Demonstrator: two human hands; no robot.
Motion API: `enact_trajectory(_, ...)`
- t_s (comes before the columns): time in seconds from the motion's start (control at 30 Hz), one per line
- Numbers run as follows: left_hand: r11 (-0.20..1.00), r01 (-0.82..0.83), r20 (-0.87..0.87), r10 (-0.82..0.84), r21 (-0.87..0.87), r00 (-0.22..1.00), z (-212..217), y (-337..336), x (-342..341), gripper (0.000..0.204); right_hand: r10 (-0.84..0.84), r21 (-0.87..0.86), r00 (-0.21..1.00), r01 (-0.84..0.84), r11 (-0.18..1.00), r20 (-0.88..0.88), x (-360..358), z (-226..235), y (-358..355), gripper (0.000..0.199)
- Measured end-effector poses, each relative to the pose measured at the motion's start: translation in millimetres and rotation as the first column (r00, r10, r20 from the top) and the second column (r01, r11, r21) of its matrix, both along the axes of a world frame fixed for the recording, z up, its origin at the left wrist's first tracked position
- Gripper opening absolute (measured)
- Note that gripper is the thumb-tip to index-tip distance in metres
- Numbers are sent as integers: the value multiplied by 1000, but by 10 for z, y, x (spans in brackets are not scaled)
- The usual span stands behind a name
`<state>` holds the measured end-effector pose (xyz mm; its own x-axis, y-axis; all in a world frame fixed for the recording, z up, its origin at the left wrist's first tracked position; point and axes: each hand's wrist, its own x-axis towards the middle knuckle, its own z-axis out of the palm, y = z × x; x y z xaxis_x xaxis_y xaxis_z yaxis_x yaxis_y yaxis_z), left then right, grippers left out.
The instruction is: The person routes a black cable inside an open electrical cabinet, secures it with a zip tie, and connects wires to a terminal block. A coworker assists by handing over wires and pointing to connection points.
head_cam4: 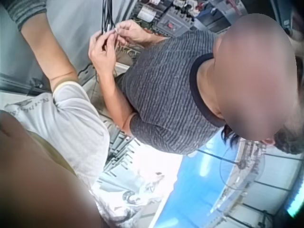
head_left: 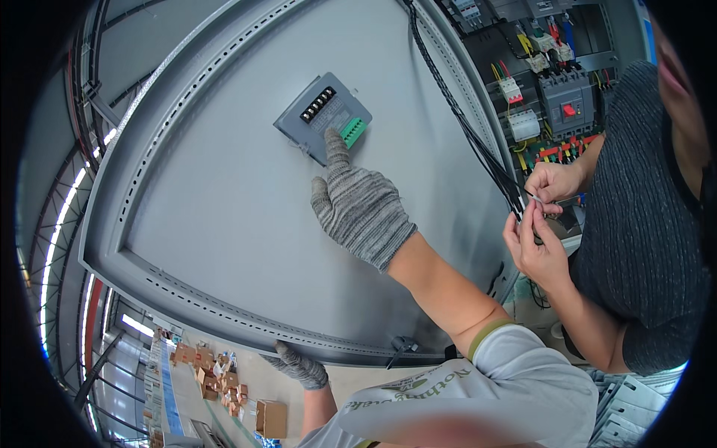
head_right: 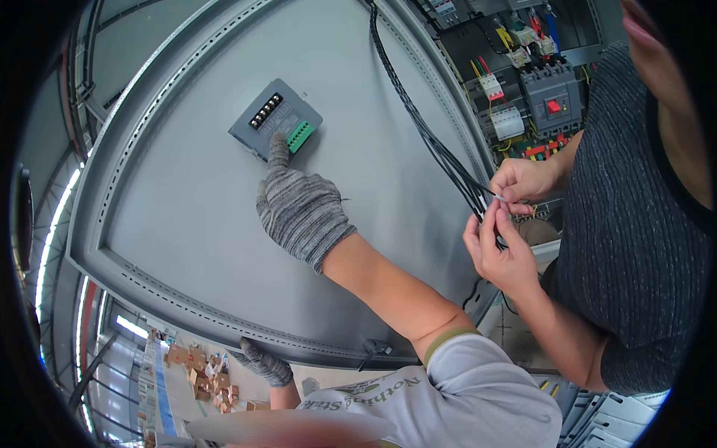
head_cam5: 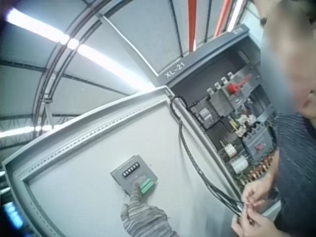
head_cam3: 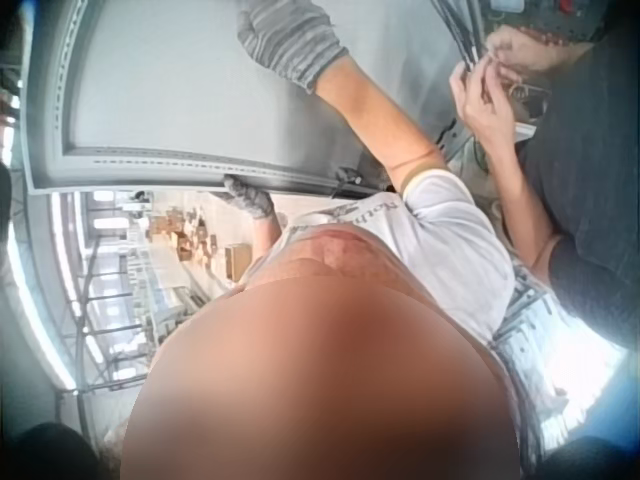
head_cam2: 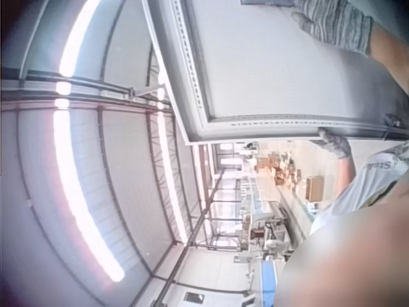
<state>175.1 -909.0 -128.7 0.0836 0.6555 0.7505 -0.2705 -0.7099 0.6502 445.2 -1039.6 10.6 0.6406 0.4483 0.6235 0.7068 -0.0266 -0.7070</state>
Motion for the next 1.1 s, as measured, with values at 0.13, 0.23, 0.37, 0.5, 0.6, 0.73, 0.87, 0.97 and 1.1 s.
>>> enact_trajectory(0.13, 1000, -5, 11, 5, -1, 1000, -2, -5, 15, 69, 2, 13, 999, -2, 1000, -48, 16, 27, -56, 68)
enact_trajectory(0.23, 1000, -6, 20, 6, 8, 1000, -14, 8, 34, 68, -31, 8, 999, 32, 999, -23, 76, 21, -83, 67)
enact_trajectory(0.37, 999, -30, 12, 30, 14, 999, -20, 25, -2, 67, -45, -20, 999, 45, 999, -2, 61, 25, -82, 63)
enact_trajectory(0.5, 999, -32, 4, 32, 18, 999, -21, 49, -4, 67, -75, 102, 997, 71, 992, 37, 147, -74, -51, 59)
enact_trajectory(0.6, 1000, -28, 7, 27, 8, 1000, -4, 7, 30, 67, -102, 118, 994, 96, 988, 48, 173, -79, -23, 56)
enact_trajectory(0.73, 1000, -21, 12, 21, 14, 1000, -36, 54, -2, 67, -200, 404, 977, 153, 902, 78, 246, -226, 23, 48)
enact_trajectory(0.87, 1000, -10, 18, 10, -3, 1000, -47, 49, -20, 67, -73, 460, 994, 102, 882, -79, 327, -344, -90, 41)
enact_trajectory(0.97, 1000, 11, 23, -11, -23, 1000, -43, 42, -34, 66, 9, 500, 982, 87, 862, -188, 357, -468, -69, 39)
enact_trajectory(1.1, 1000, 11, 11, -10, -12, 1000, -21, 40, 4, 65, 42, 639, 980, 94, 764, -195, 420, -735, 146, 38)
